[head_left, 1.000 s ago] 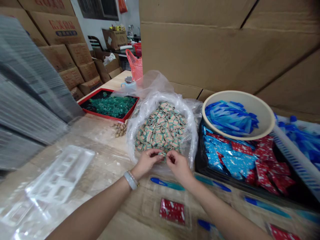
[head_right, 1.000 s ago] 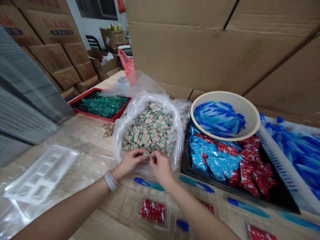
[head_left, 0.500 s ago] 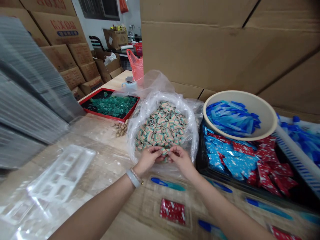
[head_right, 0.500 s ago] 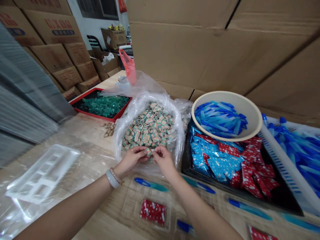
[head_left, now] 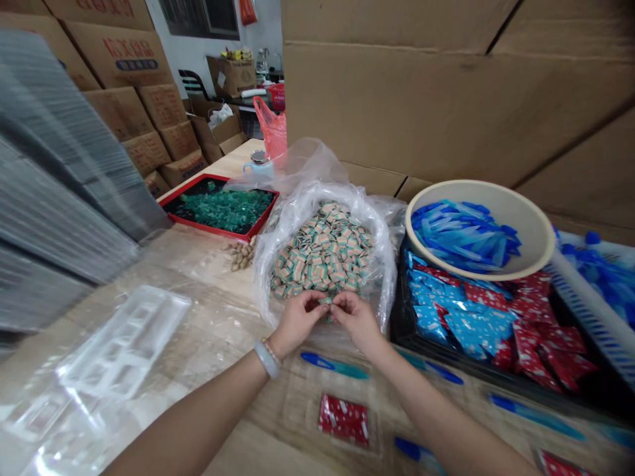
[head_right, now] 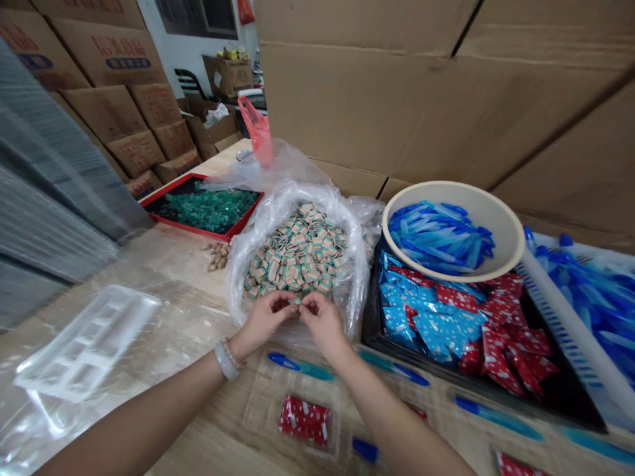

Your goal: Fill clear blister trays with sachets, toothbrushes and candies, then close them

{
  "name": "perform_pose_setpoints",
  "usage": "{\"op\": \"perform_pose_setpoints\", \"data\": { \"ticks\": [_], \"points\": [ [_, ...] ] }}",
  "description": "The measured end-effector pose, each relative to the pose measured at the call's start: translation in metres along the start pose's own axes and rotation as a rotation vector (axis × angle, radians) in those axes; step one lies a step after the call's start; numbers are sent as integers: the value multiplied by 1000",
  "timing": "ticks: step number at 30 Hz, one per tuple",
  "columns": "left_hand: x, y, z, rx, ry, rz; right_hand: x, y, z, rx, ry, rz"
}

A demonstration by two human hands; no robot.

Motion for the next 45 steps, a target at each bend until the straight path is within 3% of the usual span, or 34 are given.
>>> {"op": "perform_pose_setpoints", "data": {
  "ticks": [4, 7, 10, 15, 22, 27, 30, 36, 42, 45],
  "points": [
    [2, 9, -8, -12, -243, 252, 5, 7, -10, 59, 207, -387],
    [5, 13, -12, 11, -315, 354, 5, 6, -15, 159, 277, -623],
    [7, 15, -14, 33, -346, 397, 4, 3, -17, 194, 274, -710],
    [5, 16, -13, 71, -380, 423, 10, 6, -17, 216, 279, -652],
    [1, 13, -14, 198, -298, 376, 10, 8, -7, 43, 177, -289],
    [2, 13, -12, 154, -265, 329, 5, -4, -1, 133, 148, -180],
    [0, 13, -11, 144, -329, 398, 3, -5, -2, 179, 161, -212],
    [0, 9, -16, 247, -357, 528, 4, -1, -5, 213, 216, -381],
    [-7, 2, -21, 329, -353, 801, 16, 15, 2, 58, 228, -559],
    [-10, 0, -24, 365, -379, 879, 23, 7, 8, 149, 316, -718]
  ]
}}
Point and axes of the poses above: each hand's wrist, its own z-axis towards the middle knuckle, its own y-axis out of the back of the hand, x = y × z, the point moved 2 cm from there along z, towards the middle knuckle, and after that the axes turned 1 degree about x, right-handed, at the moved point
